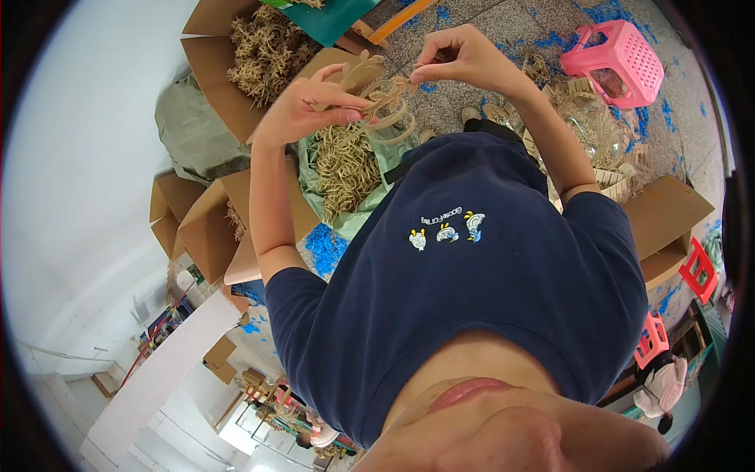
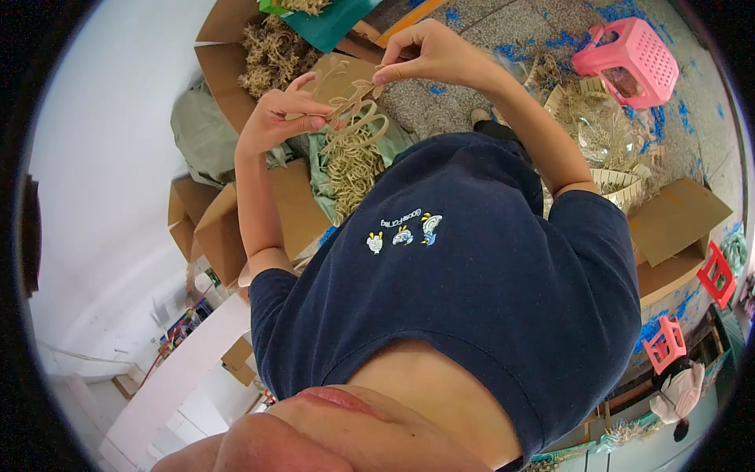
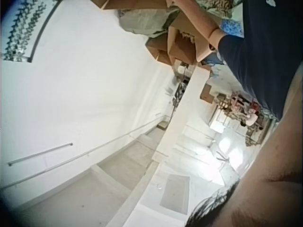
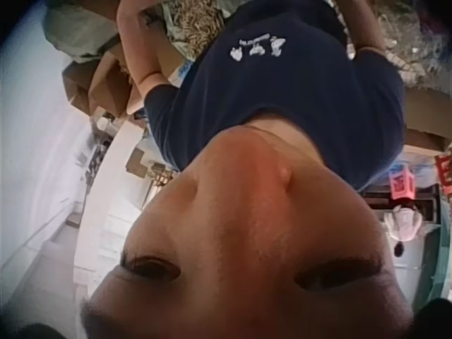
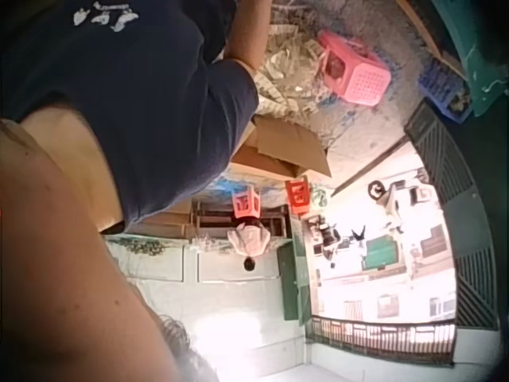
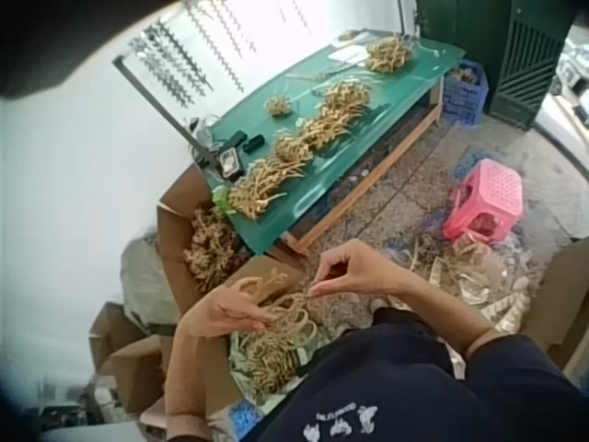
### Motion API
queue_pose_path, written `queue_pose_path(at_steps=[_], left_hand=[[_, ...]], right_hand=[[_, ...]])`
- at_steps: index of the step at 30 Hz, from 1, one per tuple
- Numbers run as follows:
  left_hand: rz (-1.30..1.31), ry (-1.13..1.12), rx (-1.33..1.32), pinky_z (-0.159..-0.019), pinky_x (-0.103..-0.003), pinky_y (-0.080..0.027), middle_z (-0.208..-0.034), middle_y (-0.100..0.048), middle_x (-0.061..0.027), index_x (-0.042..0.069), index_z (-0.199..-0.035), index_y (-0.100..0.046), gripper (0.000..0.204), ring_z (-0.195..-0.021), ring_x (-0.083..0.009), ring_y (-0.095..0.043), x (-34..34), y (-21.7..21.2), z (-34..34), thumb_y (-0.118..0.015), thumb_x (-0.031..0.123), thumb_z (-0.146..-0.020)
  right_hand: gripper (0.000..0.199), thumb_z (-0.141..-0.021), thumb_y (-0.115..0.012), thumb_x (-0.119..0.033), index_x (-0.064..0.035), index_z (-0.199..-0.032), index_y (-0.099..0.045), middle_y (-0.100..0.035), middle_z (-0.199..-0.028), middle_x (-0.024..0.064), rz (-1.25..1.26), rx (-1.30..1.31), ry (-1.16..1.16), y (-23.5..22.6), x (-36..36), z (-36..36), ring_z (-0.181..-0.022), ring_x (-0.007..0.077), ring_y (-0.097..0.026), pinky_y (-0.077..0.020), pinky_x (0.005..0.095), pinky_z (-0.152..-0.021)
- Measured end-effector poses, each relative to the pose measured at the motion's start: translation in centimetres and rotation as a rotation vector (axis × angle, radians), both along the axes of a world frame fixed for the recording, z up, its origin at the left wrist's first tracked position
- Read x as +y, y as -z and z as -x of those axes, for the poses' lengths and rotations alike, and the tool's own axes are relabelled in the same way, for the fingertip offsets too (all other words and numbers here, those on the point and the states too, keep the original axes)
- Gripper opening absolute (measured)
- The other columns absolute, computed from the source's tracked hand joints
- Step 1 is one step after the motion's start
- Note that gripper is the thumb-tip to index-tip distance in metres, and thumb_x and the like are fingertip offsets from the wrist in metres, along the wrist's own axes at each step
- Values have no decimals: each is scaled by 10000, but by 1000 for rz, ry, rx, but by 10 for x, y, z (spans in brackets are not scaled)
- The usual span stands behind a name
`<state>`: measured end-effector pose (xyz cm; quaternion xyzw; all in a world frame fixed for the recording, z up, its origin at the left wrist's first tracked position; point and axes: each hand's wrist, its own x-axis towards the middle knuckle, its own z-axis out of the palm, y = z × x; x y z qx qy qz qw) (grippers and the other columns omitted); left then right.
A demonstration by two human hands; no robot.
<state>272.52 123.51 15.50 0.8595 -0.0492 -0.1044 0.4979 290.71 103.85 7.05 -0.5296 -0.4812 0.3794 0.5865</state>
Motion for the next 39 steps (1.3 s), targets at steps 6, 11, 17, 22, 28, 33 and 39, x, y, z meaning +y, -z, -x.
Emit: queue_pose_path(at_steps=[6,11,17,22,28,33,39], left_hand=[[31,42,-10,-1078,-444,-209,-666,-650,-12,106,-942,-707,200,-627,-119,-587,1,0,-1,-694,75,-745],[92,120,-92,-1084,-454,-192,-789,-667,-37,87,-987,-687,242,-771,-128,-600,2,13,-5,-684,58,-746],[246,34,37,-1099,-458,-150,-859,-682,-43,46,-1111,-617,320,-883,-121,-609,-7,28,-5,-625,83,-793],[170,2,75,-1083,-471,-170,-891,-694,-50,37,-1081,-624,259,-889,-140,-633,-4,38,0,-613,130,-840],[73,-64,72,-1058,-462,-203,-894,-695,-31,61,-1023,-659,207,-897,-145,-636,-5,38,2,-630,134,-831],[104,-30,15,-1055,-453,-208,-914,-692,-33,64,-1012,-669,201,-901,-136,-624,-7,34,1,-638,103,-818],[134,-11,33,-1045,-416,-219,-919,-692,-30,69,-1000,-678,202,-884,-118,-606,-6,33,1,-646,66,-800]], right_hand=[[133,-769,-722,-137,-24,-787,-653,-607,-697,-13,57,-50,-28,-6,-1,2,-629,35,-520,-381,187,-545],[139,-767,-726,-154,-34,-786,-658,-577,-677,-33,37,-25,-33,-4,1,8,-600,22,-465,-333,188,-518],[142,-768,-725,-157,-34,-789,-656,-559,-665,-46,44,-13,9,-3,-1,16,-597,13,-446,-318,188,-513],[251,-753,-738,-270,-33,-789,-667,-600,-689,-5,25,-77,14,-5,-5,17,-618,56,-522,-392,212,-531],[252,-743,-740,-269,-35,-804,-670,-612,-694,14,20,-80,76,-7,-11,21,-621,73,-539,-405,220,-538],[268,-737,-738,-290,-38,-802,-675,-609,-666,27,85,-135,112,-8,-9,21,-590,89,-533,-401,235,-526],[219,-745,-732,-230,-29,-806,-674,-616,-665,18,103,-151,101,-10,-6,20,-583,68,-522,-394,225,-518]])
